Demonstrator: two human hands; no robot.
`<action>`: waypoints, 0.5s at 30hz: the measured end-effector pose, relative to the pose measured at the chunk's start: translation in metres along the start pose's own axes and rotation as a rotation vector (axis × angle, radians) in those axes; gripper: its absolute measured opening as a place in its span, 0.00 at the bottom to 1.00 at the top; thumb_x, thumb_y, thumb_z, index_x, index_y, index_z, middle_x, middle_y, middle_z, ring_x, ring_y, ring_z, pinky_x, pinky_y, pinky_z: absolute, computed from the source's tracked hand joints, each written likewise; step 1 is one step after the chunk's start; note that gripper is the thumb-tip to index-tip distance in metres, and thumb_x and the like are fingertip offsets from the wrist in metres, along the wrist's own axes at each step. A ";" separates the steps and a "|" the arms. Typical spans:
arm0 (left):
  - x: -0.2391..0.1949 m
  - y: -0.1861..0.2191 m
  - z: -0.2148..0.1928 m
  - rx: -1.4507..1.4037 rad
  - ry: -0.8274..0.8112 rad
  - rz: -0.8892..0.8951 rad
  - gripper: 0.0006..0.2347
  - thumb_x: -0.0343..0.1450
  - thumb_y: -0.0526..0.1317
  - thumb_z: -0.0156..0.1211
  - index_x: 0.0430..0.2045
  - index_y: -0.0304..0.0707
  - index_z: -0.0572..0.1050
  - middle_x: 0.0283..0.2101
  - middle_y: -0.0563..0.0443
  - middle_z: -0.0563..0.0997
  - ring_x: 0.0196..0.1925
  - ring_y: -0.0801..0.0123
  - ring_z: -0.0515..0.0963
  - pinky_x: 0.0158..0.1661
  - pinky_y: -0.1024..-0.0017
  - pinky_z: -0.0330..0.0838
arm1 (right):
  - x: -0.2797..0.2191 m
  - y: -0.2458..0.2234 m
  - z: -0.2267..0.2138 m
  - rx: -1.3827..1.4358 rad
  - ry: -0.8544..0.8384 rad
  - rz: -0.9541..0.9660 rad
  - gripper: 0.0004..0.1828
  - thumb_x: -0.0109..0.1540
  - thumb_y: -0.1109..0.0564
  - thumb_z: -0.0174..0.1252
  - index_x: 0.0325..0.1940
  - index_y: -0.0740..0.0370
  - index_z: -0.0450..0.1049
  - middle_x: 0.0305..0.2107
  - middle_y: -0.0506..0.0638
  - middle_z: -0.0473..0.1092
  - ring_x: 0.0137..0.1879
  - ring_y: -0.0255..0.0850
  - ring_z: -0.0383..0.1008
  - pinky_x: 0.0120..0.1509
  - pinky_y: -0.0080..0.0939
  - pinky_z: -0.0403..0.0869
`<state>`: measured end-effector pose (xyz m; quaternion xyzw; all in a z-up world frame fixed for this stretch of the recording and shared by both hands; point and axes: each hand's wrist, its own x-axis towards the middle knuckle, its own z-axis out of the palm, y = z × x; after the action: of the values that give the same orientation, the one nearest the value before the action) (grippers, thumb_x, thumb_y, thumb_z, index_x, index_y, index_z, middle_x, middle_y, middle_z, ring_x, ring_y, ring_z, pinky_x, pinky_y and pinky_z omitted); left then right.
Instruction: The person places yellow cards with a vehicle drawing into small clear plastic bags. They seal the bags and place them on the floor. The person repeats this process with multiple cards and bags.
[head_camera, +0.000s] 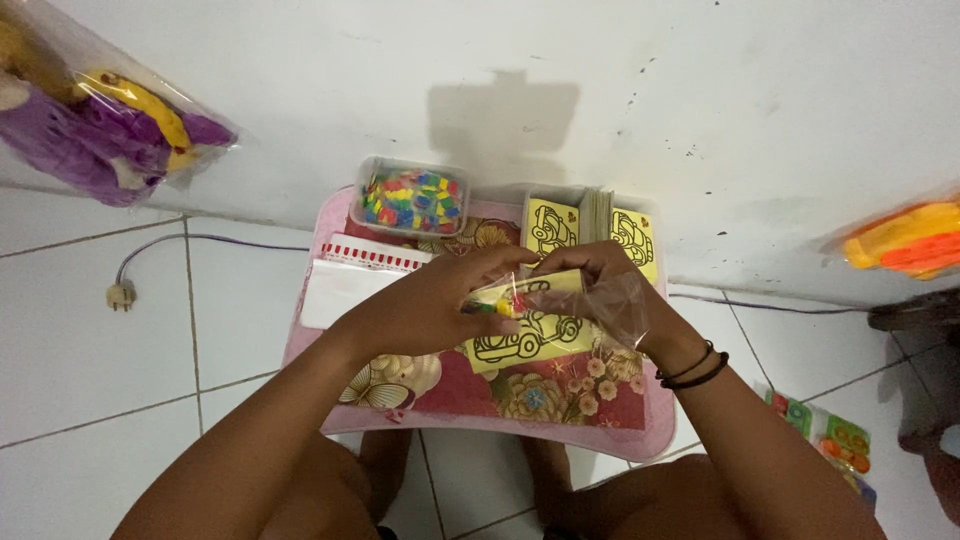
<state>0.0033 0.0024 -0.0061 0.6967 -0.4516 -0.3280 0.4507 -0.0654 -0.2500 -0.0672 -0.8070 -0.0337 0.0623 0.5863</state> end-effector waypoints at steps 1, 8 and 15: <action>0.000 -0.003 0.000 -0.021 -0.006 0.002 0.29 0.72 0.47 0.59 0.67 0.34 0.59 0.65 0.25 0.70 0.68 0.28 0.65 0.63 0.37 0.57 | 0.000 0.006 -0.002 -0.023 0.007 -0.044 0.13 0.56 0.58 0.70 0.41 0.68 0.80 0.39 0.69 0.79 0.33 0.57 0.78 0.46 0.52 0.74; 0.006 -0.012 -0.008 0.061 0.042 0.025 0.24 0.75 0.40 0.52 0.66 0.32 0.59 0.65 0.23 0.69 0.68 0.27 0.65 0.64 0.34 0.56 | -0.001 -0.019 0.001 0.008 0.117 -0.023 0.08 0.61 0.60 0.65 0.43 0.66 0.80 0.35 0.65 0.79 0.23 0.43 0.70 0.35 0.41 0.76; -0.011 -0.019 -0.024 0.118 0.246 -0.116 0.20 0.75 0.39 0.52 0.64 0.39 0.66 0.55 0.26 0.78 0.56 0.32 0.79 0.57 0.39 0.68 | 0.009 0.004 -0.014 0.208 0.401 0.004 0.06 0.66 0.60 0.61 0.42 0.67 0.78 0.28 0.59 0.77 0.31 0.43 0.78 0.41 0.42 0.82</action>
<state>0.0262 0.0237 -0.0136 0.7817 -0.3705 -0.2384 0.4413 -0.0543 -0.2634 -0.0675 -0.7384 0.0918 -0.0951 0.6612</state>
